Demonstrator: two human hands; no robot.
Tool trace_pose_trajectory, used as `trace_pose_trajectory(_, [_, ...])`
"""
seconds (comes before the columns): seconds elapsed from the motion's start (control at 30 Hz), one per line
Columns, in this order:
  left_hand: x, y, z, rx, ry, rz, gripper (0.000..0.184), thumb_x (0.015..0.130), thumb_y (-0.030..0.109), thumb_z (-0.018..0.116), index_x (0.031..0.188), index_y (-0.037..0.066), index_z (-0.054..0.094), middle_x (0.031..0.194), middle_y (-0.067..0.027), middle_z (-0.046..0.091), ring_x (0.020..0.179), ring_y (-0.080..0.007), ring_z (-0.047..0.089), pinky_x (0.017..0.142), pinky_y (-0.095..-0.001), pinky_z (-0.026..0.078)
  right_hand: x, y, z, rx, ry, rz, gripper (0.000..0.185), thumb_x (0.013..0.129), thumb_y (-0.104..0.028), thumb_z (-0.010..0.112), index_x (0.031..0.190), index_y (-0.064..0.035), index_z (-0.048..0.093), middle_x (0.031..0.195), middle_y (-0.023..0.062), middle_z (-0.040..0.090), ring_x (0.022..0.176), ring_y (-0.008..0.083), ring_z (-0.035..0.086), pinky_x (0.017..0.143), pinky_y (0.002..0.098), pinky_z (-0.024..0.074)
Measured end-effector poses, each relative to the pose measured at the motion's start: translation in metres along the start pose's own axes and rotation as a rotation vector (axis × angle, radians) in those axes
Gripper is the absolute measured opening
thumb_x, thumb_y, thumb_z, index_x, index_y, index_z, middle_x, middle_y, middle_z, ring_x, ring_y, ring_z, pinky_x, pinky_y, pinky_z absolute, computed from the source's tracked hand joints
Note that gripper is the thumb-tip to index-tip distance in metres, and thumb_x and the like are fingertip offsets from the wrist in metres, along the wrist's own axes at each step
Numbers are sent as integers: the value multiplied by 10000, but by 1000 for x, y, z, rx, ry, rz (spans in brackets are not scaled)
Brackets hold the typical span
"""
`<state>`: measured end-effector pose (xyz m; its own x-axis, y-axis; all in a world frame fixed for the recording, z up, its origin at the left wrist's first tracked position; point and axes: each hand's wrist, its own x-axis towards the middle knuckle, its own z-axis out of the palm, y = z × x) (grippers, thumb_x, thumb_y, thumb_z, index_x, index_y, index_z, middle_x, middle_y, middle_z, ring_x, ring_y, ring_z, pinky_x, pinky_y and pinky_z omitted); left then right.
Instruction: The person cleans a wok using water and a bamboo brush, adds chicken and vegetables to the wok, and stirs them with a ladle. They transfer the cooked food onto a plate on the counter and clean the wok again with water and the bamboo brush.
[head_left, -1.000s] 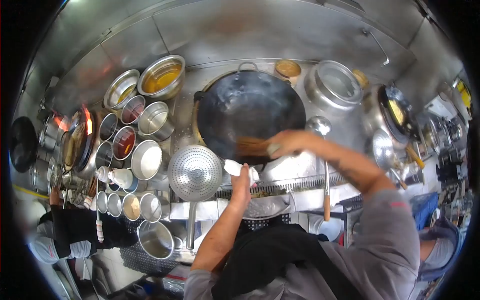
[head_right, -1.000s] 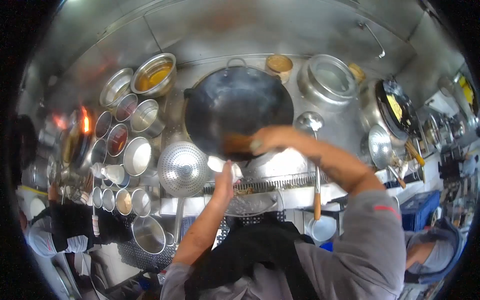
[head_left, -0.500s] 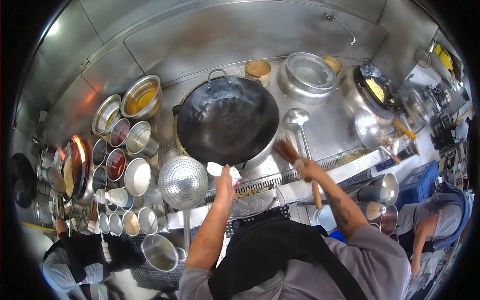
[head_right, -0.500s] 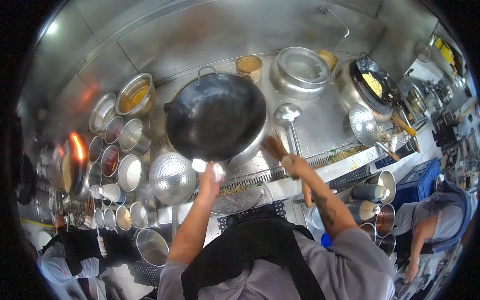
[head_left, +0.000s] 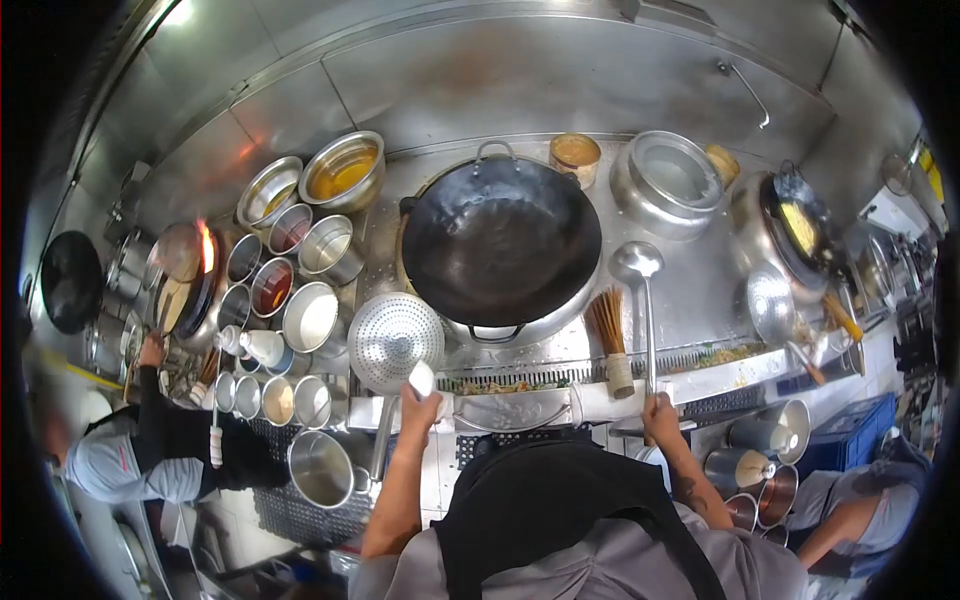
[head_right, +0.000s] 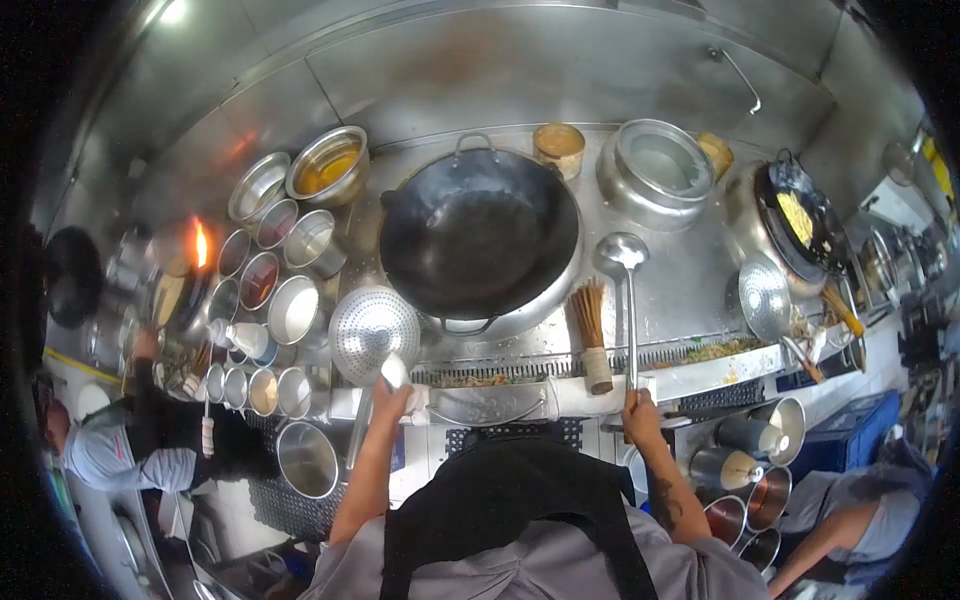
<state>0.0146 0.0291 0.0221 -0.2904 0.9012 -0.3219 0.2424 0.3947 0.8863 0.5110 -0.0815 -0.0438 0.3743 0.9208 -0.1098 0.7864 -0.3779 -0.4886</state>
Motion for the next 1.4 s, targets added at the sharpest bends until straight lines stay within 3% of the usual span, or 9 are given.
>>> trace_pose_trajectory(0.13, [8, -89, -20, 417, 99, 458, 851, 702, 198, 712, 1394, -64, 292, 1304, -309, 459, 1183, -400, 508, 1006, -395, 426, 21, 6, -20, 124, 147, -52, 215, 757, -104, 613, 942, -7, 560, 788, 248, 621, 750, 420, 621, 689, 481, 492])
trace_pose_trajectory(0.17, [-4, -82, -18, 528, 118, 516, 872, 717, 208, 710, 1412, -56, 255, 1282, -336, 462, 1147, -438, 528, 980, -434, 446, 32, -1, -37, 109, 153, -33, 146, 741, -82, 603, 848, 6, 556, 767, 250, 599, 702, 392, 606, 655, 472, 469])
trace_pose_trajectory(0.3, [-22, -46, -9, 777, -19, 143, 966, 722, 242, 735, 1414, -96, 153, 1197, -344, 492, 1054, -468, 563, 914, -475, 480, 70, -21, -75, 367, 186, -181, 133, 789, -58, 614, 888, 19, 572, 687, 158, 574, 618, 318, 591, 567, 404, 478])
trace_pose_trajectory(0.47, [-27, -35, -10, 844, -102, 158, 903, 735, 265, 728, 1398, -66, 213, 1117, -293, 530, 1002, -426, 595, 869, -459, 505, 79, -115, -92, 809, -176, 2, 95, 899, -83, 567, 983, -46, 539, 657, -11, 505, 477, 68, 470, 425, 221, 413])
trace_pose_trajectory(0.83, [-27, -21, -28, 950, -195, 205, 960, 714, 334, 733, 1455, -8, 226, 1158, -229, 495, 1019, -390, 586, 841, -453, 524, 96, -370, -66, 958, -311, -244, 164, 895, -45, 557, 1054, -19, 529, 610, 5, 490, 418, 95, 476, 375, 253, 379])
trace_pose_trajectory(0.93, [-44, 4, -50, 969, -177, 282, 953, 714, 322, 736, 1454, -7, 234, 1181, -271, 485, 1021, -443, 575, 868, -485, 499, 111, -447, -74, 879, -431, -268, 191, 859, -52, 572, 1044, -18, 539, 610, 12, 487, 421, 115, 491, 377, 274, 394])
trace_pose_trajectory(1.1, [-51, -19, -85, 379, -266, 472, 785, 770, 255, 693, 1403, -40, 335, 1131, -320, 567, 1001, -431, 594, 863, -464, 502, 170, -562, -21, 663, -462, -411, 85, 801, -80, 582, 839, -3, 584, 617, 47, 534, 432, 150, 520, 394, 308, 417])
trace_pose_trajectory(1.13, [-56, -20, -92, 198, -387, 340, 754, 801, 289, 696, 1408, -8, 361, 1128, -284, 596, 963, -391, 624, 846, -440, 507, 181, -584, -5, 619, -449, -438, 105, 797, -89, 587, 833, 9, 583, 626, 62, 549, 442, 161, 535, 403, 318, 430])
trace_pose_trajectory(1.4, [-90, -37, -137, 99, -461, 175, 679, 874, 304, 678, 1419, 37, 374, 1159, -223, 592, 939, -292, 632, 812, -382, 520, 210, -684, 86, 222, -443, -382, 179, 788, -110, 610, 803, 68, 622, 671, 182, 645, 515, 232, 635, 453, 388, 495])
